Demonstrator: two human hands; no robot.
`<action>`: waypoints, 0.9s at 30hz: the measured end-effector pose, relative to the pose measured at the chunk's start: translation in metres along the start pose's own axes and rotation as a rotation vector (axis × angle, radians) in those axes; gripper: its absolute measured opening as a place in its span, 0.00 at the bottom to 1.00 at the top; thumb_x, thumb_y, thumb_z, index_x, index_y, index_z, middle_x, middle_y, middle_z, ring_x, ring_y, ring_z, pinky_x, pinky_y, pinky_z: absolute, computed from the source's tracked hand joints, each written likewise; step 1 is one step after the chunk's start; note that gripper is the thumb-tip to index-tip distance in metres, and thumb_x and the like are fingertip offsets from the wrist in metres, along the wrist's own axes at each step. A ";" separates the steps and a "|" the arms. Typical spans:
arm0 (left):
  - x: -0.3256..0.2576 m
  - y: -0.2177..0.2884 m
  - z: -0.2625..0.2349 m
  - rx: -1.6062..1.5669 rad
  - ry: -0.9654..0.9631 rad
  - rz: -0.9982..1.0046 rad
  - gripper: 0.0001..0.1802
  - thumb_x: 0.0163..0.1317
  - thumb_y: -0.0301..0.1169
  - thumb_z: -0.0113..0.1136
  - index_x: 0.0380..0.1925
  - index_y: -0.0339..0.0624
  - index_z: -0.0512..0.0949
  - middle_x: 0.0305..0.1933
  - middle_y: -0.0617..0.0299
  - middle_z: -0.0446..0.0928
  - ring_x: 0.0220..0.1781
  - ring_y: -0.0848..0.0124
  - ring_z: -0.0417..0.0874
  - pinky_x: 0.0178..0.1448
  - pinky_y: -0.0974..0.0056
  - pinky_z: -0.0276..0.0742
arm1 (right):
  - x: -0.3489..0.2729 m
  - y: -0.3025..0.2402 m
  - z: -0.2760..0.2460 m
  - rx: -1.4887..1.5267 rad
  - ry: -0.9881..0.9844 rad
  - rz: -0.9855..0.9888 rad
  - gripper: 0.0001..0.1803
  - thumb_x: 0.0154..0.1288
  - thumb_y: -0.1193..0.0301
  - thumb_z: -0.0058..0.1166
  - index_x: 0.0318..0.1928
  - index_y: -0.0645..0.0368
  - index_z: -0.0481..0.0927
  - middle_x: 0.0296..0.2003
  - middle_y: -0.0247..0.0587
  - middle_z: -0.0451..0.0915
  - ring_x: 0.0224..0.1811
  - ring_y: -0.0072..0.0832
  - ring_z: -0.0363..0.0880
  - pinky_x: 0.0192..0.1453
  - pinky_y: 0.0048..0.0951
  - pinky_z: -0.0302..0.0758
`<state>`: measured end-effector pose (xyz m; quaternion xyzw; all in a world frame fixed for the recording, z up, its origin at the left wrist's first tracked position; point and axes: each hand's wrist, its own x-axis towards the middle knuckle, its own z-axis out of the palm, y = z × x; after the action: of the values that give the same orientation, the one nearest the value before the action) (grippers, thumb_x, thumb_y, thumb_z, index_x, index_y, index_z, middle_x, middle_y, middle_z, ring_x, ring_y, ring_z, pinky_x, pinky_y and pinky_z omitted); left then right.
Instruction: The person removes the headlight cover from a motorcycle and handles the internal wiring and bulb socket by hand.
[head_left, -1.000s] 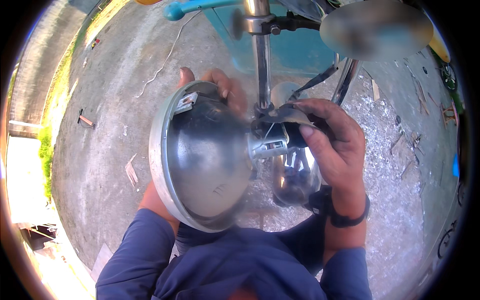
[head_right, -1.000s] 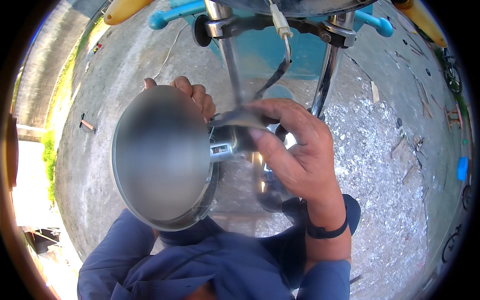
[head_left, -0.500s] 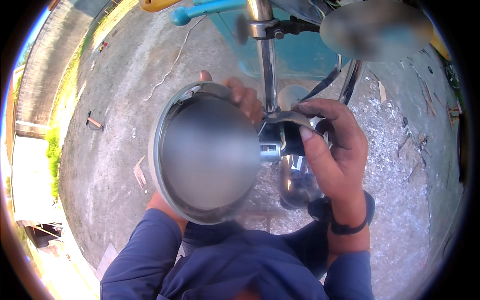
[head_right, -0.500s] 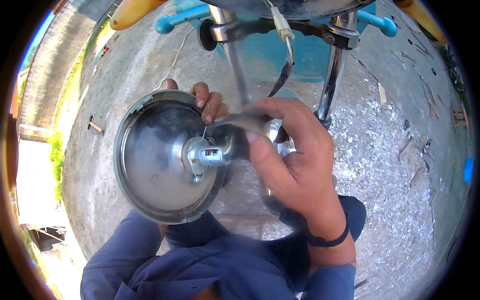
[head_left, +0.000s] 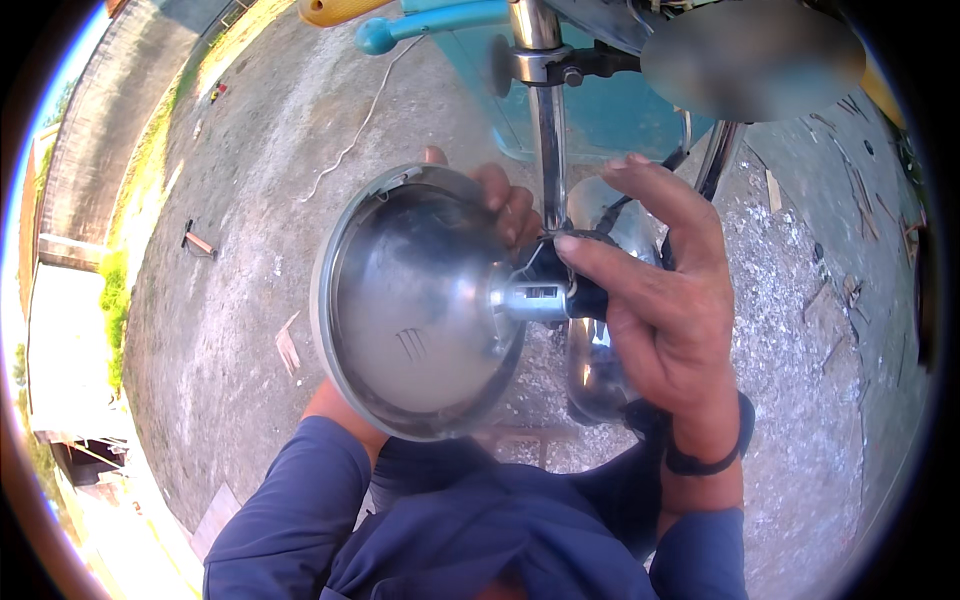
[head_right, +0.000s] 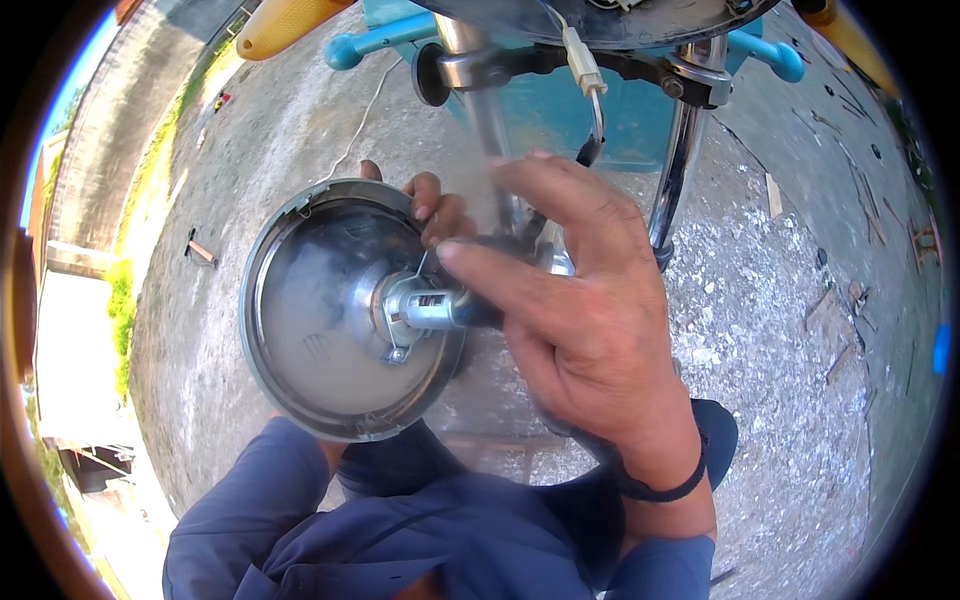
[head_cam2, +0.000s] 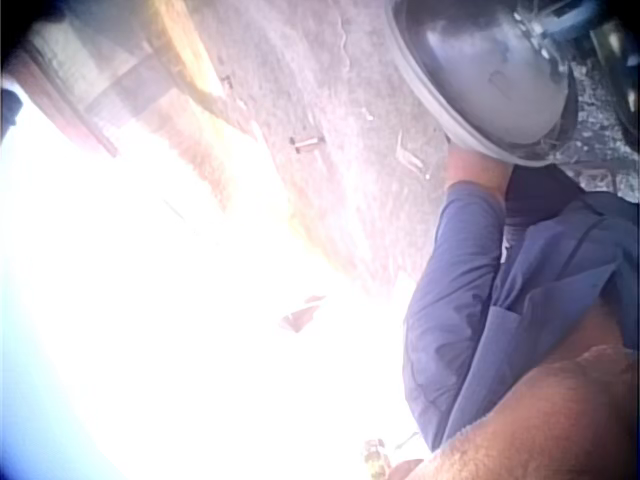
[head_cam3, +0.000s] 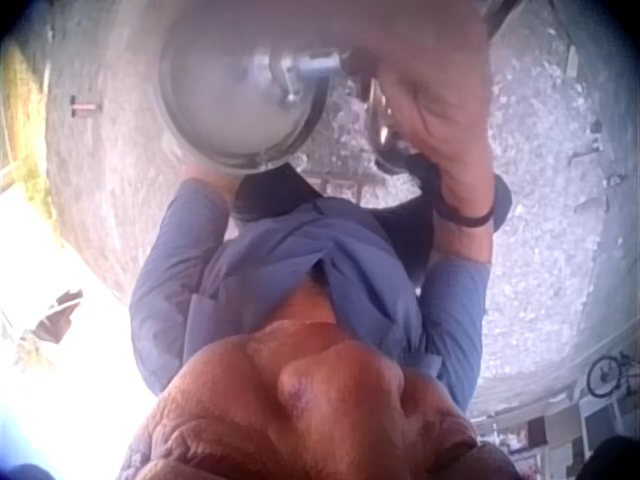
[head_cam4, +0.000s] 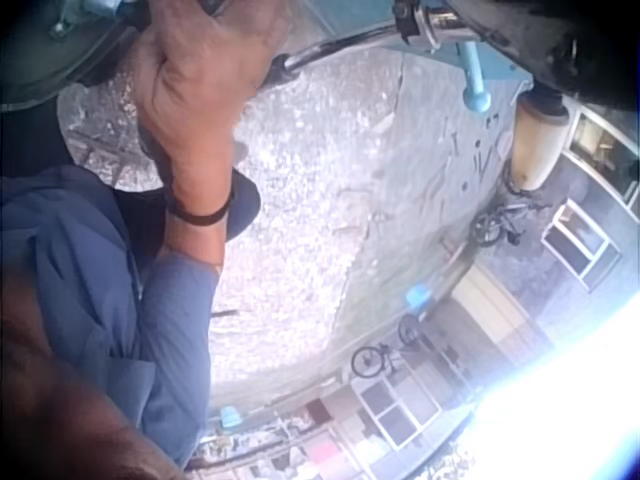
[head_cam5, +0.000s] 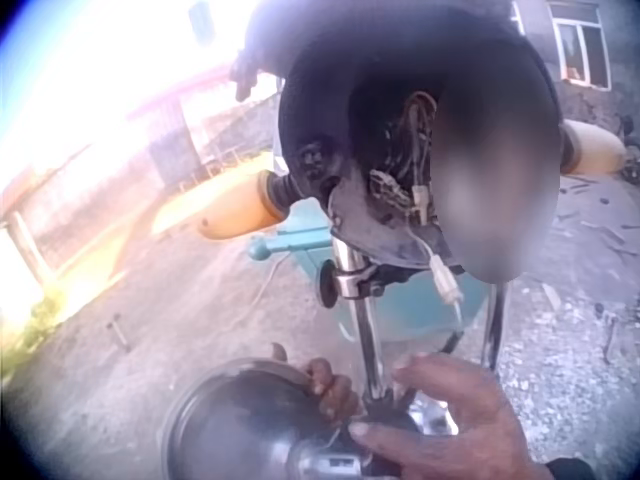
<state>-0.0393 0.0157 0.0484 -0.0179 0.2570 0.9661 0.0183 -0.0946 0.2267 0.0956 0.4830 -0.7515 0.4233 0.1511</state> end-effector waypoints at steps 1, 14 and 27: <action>-0.002 0.001 0.000 0.009 -0.028 -0.019 0.31 0.80 0.61 0.36 0.37 0.42 0.69 0.33 0.63 0.66 0.40 0.71 0.69 0.45 0.64 0.72 | 0.002 0.000 -0.002 -0.015 -0.006 -0.012 0.24 0.53 0.80 0.53 0.49 0.51 0.91 0.62 0.58 0.76 0.68 0.51 0.73 0.73 0.49 0.68; -0.002 0.005 -0.006 -0.035 -0.121 -0.052 0.31 0.80 0.60 0.36 0.38 0.41 0.68 0.34 0.62 0.66 0.42 0.70 0.69 0.48 0.65 0.71 | 0.001 0.000 0.000 -0.086 -0.042 -0.085 0.22 0.50 0.74 0.54 0.48 0.52 0.89 0.57 0.55 0.79 0.64 0.51 0.77 0.68 0.50 0.73; 0.008 0.001 -0.013 0.012 -0.182 -0.009 0.33 0.80 0.62 0.33 0.38 0.41 0.70 0.31 0.61 0.67 0.35 0.71 0.69 0.36 0.63 0.72 | 0.002 0.002 0.004 0.029 -0.035 -0.048 0.14 0.48 0.76 0.59 0.39 0.57 0.84 0.52 0.52 0.80 0.61 0.54 0.79 0.62 0.48 0.76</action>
<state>-0.0471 0.0089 0.0373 0.0690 0.2600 0.9620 0.0459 -0.0962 0.2231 0.0936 0.5102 -0.7361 0.4218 0.1412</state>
